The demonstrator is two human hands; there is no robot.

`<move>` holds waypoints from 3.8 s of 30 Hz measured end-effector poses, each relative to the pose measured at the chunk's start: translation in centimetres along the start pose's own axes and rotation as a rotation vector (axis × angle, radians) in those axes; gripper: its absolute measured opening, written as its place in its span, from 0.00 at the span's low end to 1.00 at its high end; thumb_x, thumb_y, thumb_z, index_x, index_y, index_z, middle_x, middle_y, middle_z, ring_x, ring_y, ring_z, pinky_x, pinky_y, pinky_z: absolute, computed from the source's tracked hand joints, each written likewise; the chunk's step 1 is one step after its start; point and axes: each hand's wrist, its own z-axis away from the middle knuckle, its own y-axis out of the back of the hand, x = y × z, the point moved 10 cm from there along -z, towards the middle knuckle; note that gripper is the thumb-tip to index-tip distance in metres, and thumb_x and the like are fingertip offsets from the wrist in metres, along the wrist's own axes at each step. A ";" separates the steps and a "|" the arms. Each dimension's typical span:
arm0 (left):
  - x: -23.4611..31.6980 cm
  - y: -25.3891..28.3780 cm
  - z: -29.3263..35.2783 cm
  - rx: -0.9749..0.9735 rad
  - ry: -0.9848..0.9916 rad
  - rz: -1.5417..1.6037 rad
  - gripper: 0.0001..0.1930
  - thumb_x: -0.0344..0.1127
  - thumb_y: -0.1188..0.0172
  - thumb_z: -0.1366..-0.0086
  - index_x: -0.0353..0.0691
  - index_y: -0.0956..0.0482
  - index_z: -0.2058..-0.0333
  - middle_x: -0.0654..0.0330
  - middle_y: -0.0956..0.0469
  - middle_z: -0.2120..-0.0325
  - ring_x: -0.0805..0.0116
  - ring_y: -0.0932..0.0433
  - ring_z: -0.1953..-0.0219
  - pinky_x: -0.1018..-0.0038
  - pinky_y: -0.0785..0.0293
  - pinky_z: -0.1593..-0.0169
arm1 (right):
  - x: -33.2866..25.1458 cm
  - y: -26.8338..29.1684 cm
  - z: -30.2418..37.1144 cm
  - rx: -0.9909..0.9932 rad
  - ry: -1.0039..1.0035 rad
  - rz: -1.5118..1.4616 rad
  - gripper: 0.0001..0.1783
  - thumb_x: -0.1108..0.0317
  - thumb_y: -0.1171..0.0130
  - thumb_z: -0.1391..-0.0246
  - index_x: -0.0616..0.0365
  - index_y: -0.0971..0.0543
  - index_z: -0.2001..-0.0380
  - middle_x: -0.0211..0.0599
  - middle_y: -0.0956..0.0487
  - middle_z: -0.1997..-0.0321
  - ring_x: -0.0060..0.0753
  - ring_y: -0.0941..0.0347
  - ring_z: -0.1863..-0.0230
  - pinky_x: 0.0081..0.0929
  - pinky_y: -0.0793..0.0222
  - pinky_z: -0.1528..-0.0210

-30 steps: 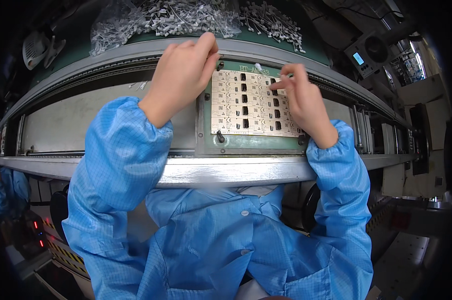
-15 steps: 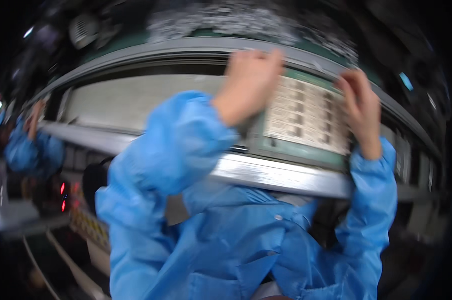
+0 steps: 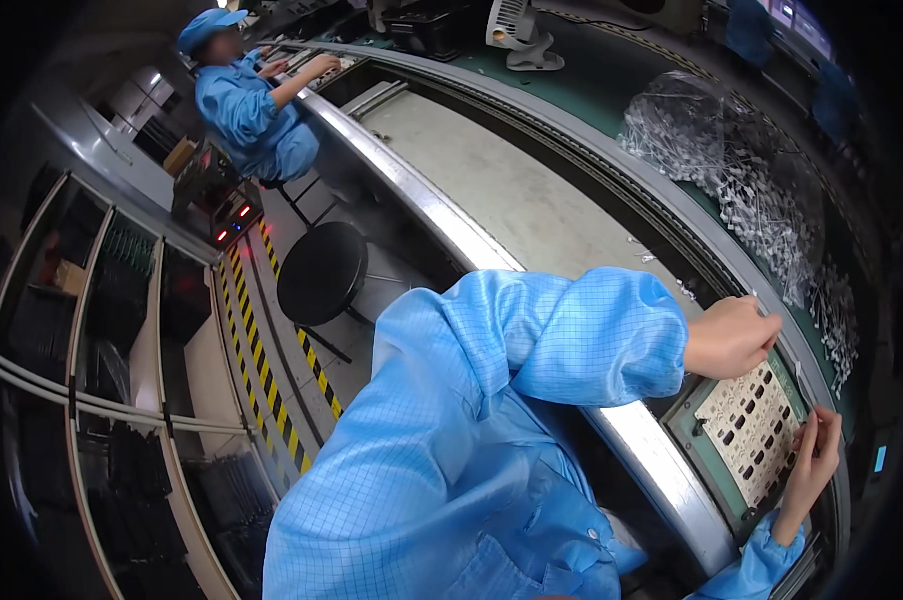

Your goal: Insert small electronic components into a circuit board on a production line.

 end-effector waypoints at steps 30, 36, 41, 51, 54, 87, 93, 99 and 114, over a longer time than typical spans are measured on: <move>0.6 -0.6 0.1 0.044 -0.180 -0.215 0.10 0.33 0.40 0.43 0.35 0.26 0.64 0.54 0.21 0.78 0.50 0.24 0.60 0.56 0.36 0.51 | -2.9 -1.0 0.3 -0.015 0.040 0.032 0.05 0.74 0.47 0.33 0.65 0.27 0.62 0.29 0.27 0.76 0.15 0.32 0.77 0.18 0.39 0.75; 0.5 -0.7 -0.2 0.013 -0.175 -0.275 0.11 0.34 0.38 0.44 0.37 0.26 0.64 0.56 0.23 0.75 0.56 0.25 0.59 0.60 0.37 0.54 | -4.0 -0.6 0.2 0.018 0.130 0.106 0.05 0.74 0.47 0.33 0.66 0.27 0.62 0.33 0.25 0.70 0.21 0.28 0.68 0.22 0.32 0.65; 0.4 -0.3 -0.1 0.088 -0.192 -0.271 0.12 0.31 0.38 0.47 0.35 0.26 0.64 0.56 0.22 0.76 0.54 0.25 0.59 0.58 0.37 0.50 | -4.3 0.2 0.2 0.028 0.143 0.119 0.05 0.74 0.46 0.33 0.67 0.27 0.62 0.33 0.25 0.70 0.22 0.27 0.67 0.22 0.32 0.63; 2.8 4.7 -0.9 0.322 -0.340 -0.275 0.09 0.36 0.37 0.39 0.41 0.27 0.64 0.62 0.23 0.72 0.61 0.24 0.58 0.62 0.37 0.51 | 9.6 12.7 -1.2 0.355 -0.280 -0.485 0.11 0.66 0.44 0.31 0.58 0.22 0.50 0.32 0.19 0.55 0.23 0.24 0.51 0.22 0.33 0.44; 2.8 5.1 -0.9 0.342 -0.388 -0.313 0.08 0.36 0.37 0.39 0.42 0.26 0.65 0.63 0.23 0.72 0.62 0.24 0.57 0.62 0.37 0.50 | 12.8 12.3 -0.8 0.062 -0.472 -0.561 0.18 0.52 0.42 0.34 0.44 0.24 0.45 0.18 0.19 0.52 0.17 0.29 0.45 0.47 0.52 0.37; 3.6 7.3 -1.9 0.388 -0.473 -0.444 0.10 0.37 0.37 0.50 0.41 0.25 0.70 0.56 0.23 0.73 0.54 0.23 0.61 0.52 0.33 0.50 | 13.1 7.9 1.6 -0.011 -0.607 -0.849 0.26 0.62 0.43 0.34 0.51 0.31 0.35 0.25 0.21 0.48 0.22 0.24 0.48 0.34 0.19 0.58; 1.6 10.4 0.2 0.214 -0.366 -0.501 0.05 0.31 0.37 0.38 0.41 0.23 0.64 0.58 0.19 0.68 0.52 0.21 0.63 0.60 0.30 0.56 | 6.0 2.0 -2.0 -0.353 -0.460 -0.990 0.15 0.63 0.45 0.33 0.53 0.27 0.47 0.23 0.21 0.55 0.22 0.26 0.49 0.37 0.25 0.48; 1.5 5.2 -0.8 0.018 -0.331 -0.375 0.04 0.31 0.39 0.34 0.43 0.25 0.61 0.63 0.18 0.67 0.57 0.23 0.54 0.59 0.34 0.47 | 4.2 3.2 -0.5 -0.260 -0.434 -0.946 0.11 0.60 0.46 0.31 0.53 0.28 0.53 0.21 0.27 0.65 0.19 0.27 0.51 0.38 0.30 0.41; 0.3 4.5 -0.6 0.083 -0.056 -0.209 0.03 0.28 0.37 0.36 0.36 0.21 0.66 0.59 0.17 0.70 0.59 0.19 0.65 0.67 0.26 0.60 | 4.7 2.4 -0.1 -0.244 -0.356 -0.919 0.11 0.58 0.49 0.30 0.52 0.24 0.54 0.23 0.25 0.63 0.20 0.26 0.51 0.37 0.29 0.40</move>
